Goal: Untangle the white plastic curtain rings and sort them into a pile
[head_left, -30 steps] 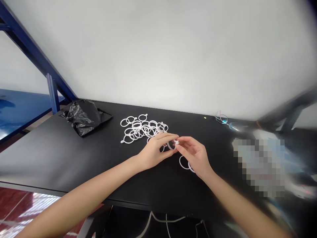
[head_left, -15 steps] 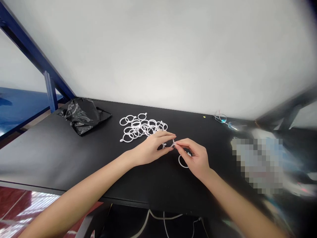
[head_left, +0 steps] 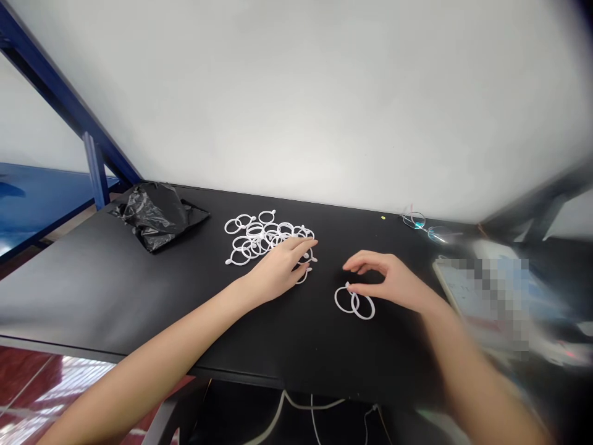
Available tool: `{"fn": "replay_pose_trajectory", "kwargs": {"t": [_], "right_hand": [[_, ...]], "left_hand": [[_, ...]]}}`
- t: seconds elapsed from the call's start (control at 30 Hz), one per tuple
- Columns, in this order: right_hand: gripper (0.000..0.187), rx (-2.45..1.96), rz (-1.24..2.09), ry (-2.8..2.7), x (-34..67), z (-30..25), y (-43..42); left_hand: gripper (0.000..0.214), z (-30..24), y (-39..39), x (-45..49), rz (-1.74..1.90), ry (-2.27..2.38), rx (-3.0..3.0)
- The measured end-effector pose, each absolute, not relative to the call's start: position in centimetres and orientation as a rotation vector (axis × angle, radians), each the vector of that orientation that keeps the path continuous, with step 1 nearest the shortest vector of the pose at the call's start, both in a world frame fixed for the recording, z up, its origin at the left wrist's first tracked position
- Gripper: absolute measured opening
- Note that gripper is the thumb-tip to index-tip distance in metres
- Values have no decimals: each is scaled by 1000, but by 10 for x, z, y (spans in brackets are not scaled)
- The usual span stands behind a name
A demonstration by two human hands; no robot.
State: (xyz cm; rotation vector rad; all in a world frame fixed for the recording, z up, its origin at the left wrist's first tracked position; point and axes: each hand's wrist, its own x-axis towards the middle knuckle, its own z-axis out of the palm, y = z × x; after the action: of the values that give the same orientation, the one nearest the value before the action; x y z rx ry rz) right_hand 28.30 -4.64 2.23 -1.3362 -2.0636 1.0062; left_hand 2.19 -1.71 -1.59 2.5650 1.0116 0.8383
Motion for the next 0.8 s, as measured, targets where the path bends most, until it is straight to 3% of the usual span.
{"fn": "replay_pose_trajectory", "kwargs": {"t": [0.23, 0.47, 0.6, 0.8], "right_hand": [[18, -1451, 1131, -2161, 287, 13, -43], [15, -1393, 894, -1988, 268, 0, -45], [13, -1271, 825, -1825, 256, -2, -49], [17, -1180, 951, -1749, 251, -3, -53]], "left_hand": [[25, -17, -16, 23, 908, 1066, 2657], [19, -13, -33, 37, 983, 837, 2620], [32, -15, -40, 44, 957, 887, 2367], [13, -10, -36, 44, 970, 960, 1892]]}}
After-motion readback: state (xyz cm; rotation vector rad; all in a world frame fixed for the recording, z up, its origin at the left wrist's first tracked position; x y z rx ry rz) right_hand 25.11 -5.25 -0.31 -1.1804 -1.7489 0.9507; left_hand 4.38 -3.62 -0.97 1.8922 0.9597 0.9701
